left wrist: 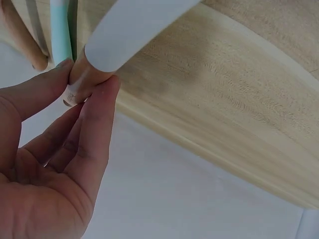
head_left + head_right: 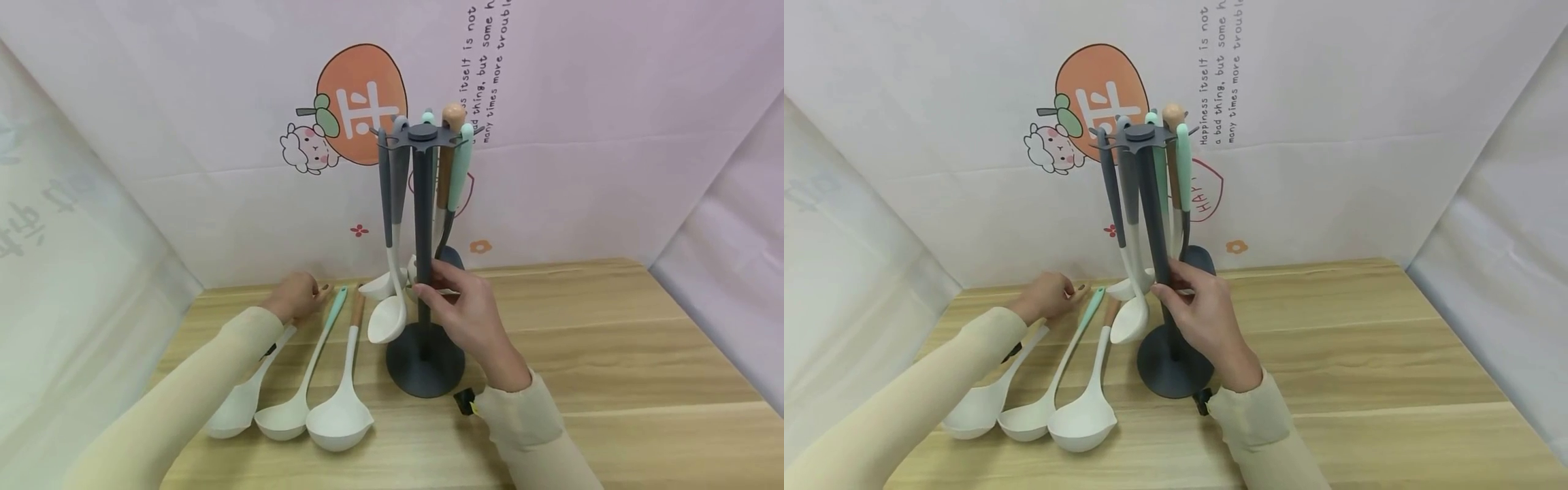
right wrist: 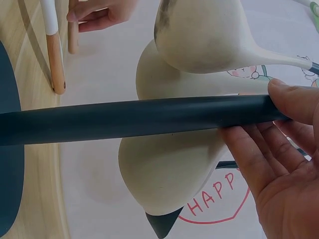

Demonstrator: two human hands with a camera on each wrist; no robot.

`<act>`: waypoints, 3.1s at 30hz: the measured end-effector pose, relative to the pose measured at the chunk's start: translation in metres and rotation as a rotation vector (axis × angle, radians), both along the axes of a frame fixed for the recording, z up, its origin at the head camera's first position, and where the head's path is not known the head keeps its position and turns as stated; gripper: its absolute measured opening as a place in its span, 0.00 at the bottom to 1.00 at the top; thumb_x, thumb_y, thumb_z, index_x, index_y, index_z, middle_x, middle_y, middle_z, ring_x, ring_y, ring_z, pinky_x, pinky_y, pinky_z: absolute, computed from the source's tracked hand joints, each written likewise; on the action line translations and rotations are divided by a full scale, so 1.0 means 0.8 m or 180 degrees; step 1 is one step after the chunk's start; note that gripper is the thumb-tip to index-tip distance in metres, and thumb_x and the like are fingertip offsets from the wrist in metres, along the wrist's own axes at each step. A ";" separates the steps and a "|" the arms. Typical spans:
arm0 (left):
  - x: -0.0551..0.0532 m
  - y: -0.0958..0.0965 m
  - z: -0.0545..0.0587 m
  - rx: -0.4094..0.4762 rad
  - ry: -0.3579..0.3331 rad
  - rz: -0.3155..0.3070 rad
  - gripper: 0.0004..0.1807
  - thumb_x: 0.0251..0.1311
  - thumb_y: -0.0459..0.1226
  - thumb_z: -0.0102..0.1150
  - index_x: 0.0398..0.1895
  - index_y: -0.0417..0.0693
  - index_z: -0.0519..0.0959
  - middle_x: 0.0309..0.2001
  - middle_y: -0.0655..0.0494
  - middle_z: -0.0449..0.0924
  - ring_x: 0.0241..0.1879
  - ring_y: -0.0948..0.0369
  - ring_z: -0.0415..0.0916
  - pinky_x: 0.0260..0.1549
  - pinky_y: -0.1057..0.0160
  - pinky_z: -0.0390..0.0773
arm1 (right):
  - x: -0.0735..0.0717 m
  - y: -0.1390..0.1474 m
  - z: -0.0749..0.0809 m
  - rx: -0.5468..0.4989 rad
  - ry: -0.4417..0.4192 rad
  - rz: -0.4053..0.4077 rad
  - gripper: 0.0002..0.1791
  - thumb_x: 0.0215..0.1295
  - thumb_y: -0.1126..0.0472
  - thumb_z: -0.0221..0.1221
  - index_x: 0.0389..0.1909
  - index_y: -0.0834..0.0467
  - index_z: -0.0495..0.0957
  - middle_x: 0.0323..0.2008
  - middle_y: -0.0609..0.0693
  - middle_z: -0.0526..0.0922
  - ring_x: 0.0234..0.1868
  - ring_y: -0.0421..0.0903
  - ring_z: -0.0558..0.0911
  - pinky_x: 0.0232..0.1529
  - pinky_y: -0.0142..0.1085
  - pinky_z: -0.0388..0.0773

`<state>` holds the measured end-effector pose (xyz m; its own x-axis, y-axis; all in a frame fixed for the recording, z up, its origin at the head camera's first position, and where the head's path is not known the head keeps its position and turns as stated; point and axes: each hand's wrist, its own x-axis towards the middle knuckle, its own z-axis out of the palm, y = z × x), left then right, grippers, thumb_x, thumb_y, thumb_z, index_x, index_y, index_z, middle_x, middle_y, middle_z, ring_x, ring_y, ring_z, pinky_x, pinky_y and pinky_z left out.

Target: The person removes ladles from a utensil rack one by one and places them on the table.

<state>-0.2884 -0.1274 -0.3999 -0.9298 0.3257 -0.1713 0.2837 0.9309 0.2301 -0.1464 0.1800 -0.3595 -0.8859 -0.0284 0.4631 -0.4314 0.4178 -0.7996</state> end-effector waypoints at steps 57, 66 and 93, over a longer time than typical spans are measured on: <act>0.016 0.009 -0.007 -0.0182 0.0069 0.0183 0.28 0.79 0.45 0.52 0.16 0.44 0.76 0.19 0.53 0.74 0.21 0.60 0.69 0.25 0.65 0.72 | 0.009 -0.014 0.001 -0.0025 0.0875 -0.0117 0.17 0.61 0.76 0.70 0.52 0.67 0.85 0.43 0.61 0.90 0.39 0.56 0.92 0.35 0.44 0.92; 0.016 0.006 -0.010 -0.0188 0.0084 0.0168 0.26 0.79 0.44 0.53 0.19 0.41 0.78 0.20 0.51 0.77 0.21 0.60 0.70 0.25 0.64 0.74 | 0.010 -0.013 0.001 -0.0084 0.0678 -0.0082 0.18 0.62 0.75 0.70 0.53 0.66 0.85 0.43 0.60 0.90 0.40 0.55 0.92 0.38 0.39 0.91; 0.044 0.028 0.062 0.0944 0.0501 0.0100 0.18 0.73 0.38 0.61 0.57 0.33 0.82 0.50 0.40 0.88 0.45 0.50 0.88 0.50 0.49 0.88 | 0.008 -0.009 0.000 -0.0118 0.0390 -0.0009 0.20 0.64 0.73 0.69 0.57 0.66 0.84 0.45 0.60 0.89 0.43 0.56 0.91 0.42 0.46 0.91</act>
<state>-0.2532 -0.1053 -0.3504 -0.9477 0.3106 0.0731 0.3094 0.8389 0.4479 -0.1398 0.1729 -0.3593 -0.8227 -0.0070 0.5684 -0.5256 0.3904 -0.7559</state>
